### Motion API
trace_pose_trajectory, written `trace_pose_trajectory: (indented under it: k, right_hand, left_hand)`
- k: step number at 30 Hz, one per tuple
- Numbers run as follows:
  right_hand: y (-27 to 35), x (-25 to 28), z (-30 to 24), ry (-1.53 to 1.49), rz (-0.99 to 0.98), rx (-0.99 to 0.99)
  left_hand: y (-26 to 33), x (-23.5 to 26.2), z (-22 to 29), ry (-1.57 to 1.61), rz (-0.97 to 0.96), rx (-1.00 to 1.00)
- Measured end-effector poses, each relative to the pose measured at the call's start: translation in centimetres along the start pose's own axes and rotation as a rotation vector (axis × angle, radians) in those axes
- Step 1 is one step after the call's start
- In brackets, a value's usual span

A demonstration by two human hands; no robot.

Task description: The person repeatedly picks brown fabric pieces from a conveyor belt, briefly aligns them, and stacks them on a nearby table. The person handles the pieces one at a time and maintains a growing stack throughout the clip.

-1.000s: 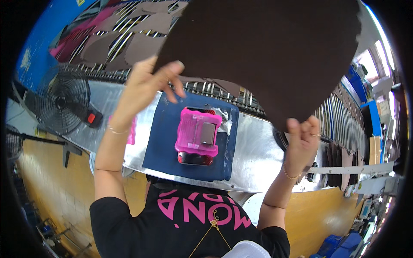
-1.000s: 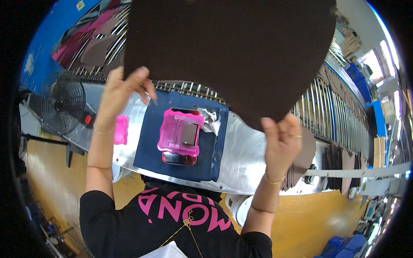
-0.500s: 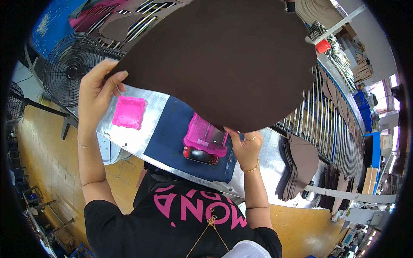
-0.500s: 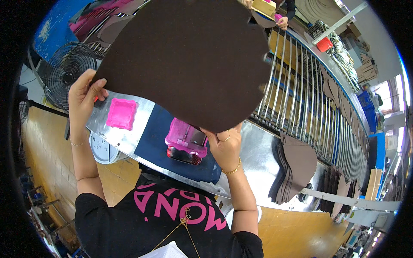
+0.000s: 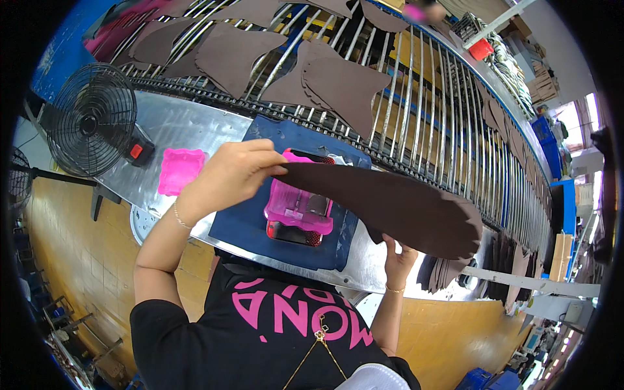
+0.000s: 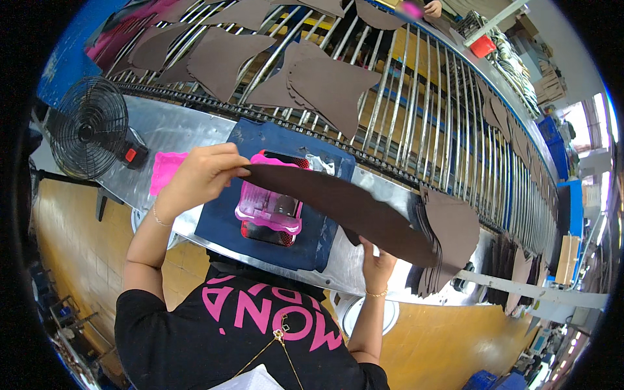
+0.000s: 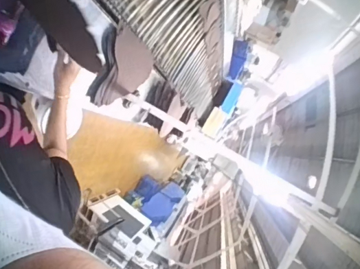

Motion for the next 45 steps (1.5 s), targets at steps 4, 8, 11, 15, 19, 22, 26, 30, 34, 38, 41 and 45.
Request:
trace_pose_trajectory:
  k: [4, 8, 11, 15, 19, 22, 26, 30, 34, 38, 41, 45]
  right_hand:
    - [1.7, 5.3, 1.7, -0.215, 0.214, -0.176]
    - [1.0, 11.0, -0.4, -0.203, 0.307, -0.079]
    - [-0.8, 13.8, -1.1, -0.335, 0.303, -0.058]
    - [-6.0, 14.2, -1.1, -0.527, 0.302, -0.178]
    - [-14.7, 10.4, -1.3, -0.729, 0.201, -0.183]
    - [-21.7, 6.9, 2.1, -0.74, 0.135, -0.168]
    - [-32.5, -1.9, 2.8, -0.81, 0.016, -0.157]
    - [-42.3, -11.2, 6.6, -0.846, -0.07, -0.163]
    - [-48.4, -18.9, 7.6, -0.809, -0.11, -0.264]
    - [-52.1, -24.4, 8.2, -0.809, -0.091, -0.328]
    - [-54.1, -26.9, 9.0, -0.867, -0.055, -0.335]
    - [-54.4, -30.2, 8.6, -0.775, -0.111, -0.407]
  left_hand:
    - [-2.0, -2.3, 2.0, -0.077, -0.059, -0.176]
    - [-3.8, -4.3, 4.4, -0.118, -0.155, -0.282]
    - [-5.0, -5.4, 5.1, -0.086, -0.206, -0.321]
    - [-6.0, -3.0, 3.9, 0.09, -0.005, -0.331]
    - [-5.2, -0.4, -0.6, 0.301, 0.097, -0.075]
    - [-4.3, -2.4, -2.5, 0.357, 0.042, -0.178]
    - [-2.5, -4.7, -2.3, 0.365, -0.071, -0.157]
    - [-2.0, -5.6, -2.7, 0.406, -0.113, -0.105]
    - [-1.8, -5.9, -2.9, 0.462, -0.108, -0.059]
    - [-1.7, -6.0, -2.9, 0.53, -0.117, 0.002]
    - [-1.9, -5.8, -2.6, 0.524, -0.12, 0.03]
    - [-1.6, -5.8, -2.4, 0.536, -0.113, 0.079]
Point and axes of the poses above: each hand's wrist, its own y-axis away from the middle knuckle, its own x-axis out of the back of the hand, z = x × y, the point moved 6 cm from there along -y, towards the middle knuckle, and after that the axes turned 7 degrees about -z, right-handed, at the moved point
